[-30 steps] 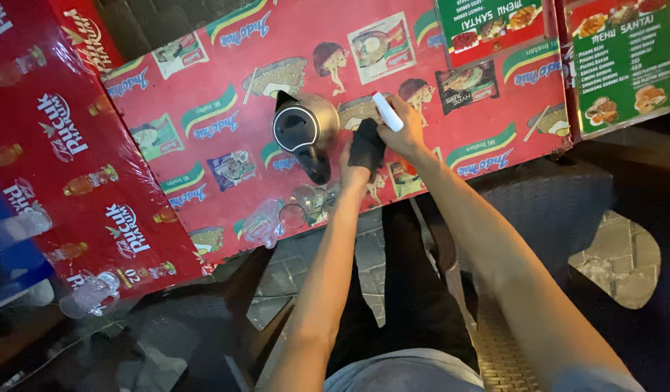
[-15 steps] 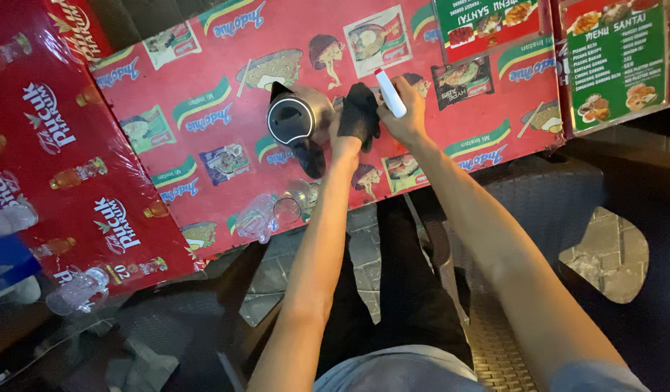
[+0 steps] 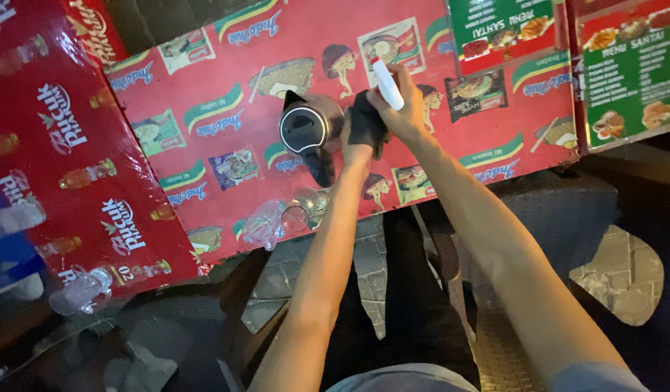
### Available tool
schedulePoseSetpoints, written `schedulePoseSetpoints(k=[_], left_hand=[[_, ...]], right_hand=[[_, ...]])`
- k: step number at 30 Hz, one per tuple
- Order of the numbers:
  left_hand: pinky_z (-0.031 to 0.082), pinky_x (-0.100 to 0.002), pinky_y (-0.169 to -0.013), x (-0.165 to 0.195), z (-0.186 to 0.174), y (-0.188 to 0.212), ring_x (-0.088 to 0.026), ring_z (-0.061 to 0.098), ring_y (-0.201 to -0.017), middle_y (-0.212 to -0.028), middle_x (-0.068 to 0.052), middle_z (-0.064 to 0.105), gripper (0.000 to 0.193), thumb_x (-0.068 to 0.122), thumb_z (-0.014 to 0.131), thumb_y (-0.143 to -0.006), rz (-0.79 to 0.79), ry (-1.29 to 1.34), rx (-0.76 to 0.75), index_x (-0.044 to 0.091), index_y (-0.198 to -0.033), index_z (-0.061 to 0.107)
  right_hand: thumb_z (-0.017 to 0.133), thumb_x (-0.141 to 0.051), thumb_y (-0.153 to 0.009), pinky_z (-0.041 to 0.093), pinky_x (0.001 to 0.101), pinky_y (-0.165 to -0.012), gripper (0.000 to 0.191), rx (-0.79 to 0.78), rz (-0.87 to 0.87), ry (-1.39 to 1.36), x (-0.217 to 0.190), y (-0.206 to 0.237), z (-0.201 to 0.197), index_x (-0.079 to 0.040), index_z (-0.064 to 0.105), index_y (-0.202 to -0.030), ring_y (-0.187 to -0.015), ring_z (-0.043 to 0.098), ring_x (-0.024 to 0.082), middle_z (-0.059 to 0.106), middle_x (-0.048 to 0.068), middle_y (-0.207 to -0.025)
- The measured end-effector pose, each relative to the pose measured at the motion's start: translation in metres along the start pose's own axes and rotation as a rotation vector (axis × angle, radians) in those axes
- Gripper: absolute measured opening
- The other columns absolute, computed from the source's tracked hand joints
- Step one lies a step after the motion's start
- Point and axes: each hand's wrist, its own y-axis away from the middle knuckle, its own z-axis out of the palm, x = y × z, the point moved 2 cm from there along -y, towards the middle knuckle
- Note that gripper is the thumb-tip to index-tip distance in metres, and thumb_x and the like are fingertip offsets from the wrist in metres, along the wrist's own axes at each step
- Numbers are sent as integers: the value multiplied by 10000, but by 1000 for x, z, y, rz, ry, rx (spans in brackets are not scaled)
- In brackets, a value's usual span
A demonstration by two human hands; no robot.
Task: The person walks to a table and sprays a cleaning solution onto the surface. They then wipe the table with a dark cloth, moving a kettle and glasses to clean underneath them before placing them back.
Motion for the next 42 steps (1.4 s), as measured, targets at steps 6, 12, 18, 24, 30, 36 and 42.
schedulePoseSetpoints(k=[6,12,18,24,30,36,42], left_hand=[[319,-322,-271,-12,1,-3,-205,546,-360,-590,-85,639,580,648,306,-951,-74,210,-129,170,-950,635],[378,-365,-373,-45,-2,-5,-229,558,-429,-689,-131,652,643,655,473,-1035,-230,17,-25,36,-969,634],[501,-299,-650,-70,1,-7,-125,658,-765,-906,-18,710,532,579,570,-982,-204,10,145,109,-1197,696],[514,-394,-659,-115,24,-24,-207,646,-808,-973,-57,690,448,438,589,-972,-153,-127,-5,63,-1191,697],[478,-512,-1011,-157,61,-23,-361,611,-1161,-1199,-199,666,378,338,636,-1005,436,-828,-15,36,-1230,650],[369,-566,-1143,-173,67,-44,-409,479,-1387,-1414,-202,553,469,261,634,-994,776,-1073,271,72,-1404,504],[372,-568,-1219,-200,42,-50,-446,434,-1453,-1512,-286,448,492,197,585,-1060,939,-956,159,-2,-1476,416]], right_hand=[[837,-206,-918,491,491,-939,379,70,-257,450,-7,-21,28,-65,623,-1197,-1107,583,412,618,187,-1213],[834,-253,-919,510,486,-962,498,-67,-135,328,12,-11,26,-53,599,-1309,-1151,590,422,609,208,-1231],[844,-261,-789,517,437,-936,688,-134,75,217,44,23,-3,-24,514,-1344,-1128,640,348,624,201,-1223],[776,-192,-915,513,386,-972,411,3,423,53,100,87,-62,-78,608,-1273,-1116,667,226,703,143,-1154],[662,-32,-924,540,404,-930,277,286,387,342,148,122,-136,-64,636,-1198,-1089,707,293,721,184,-1114],[674,-119,-998,205,643,-1169,570,348,109,962,180,99,-175,1,472,-1518,-1481,264,516,312,301,-1621],[670,-213,-984,113,642,-1250,629,74,46,1006,189,62,-107,-98,461,-1567,-1569,213,442,318,183,-1666]])
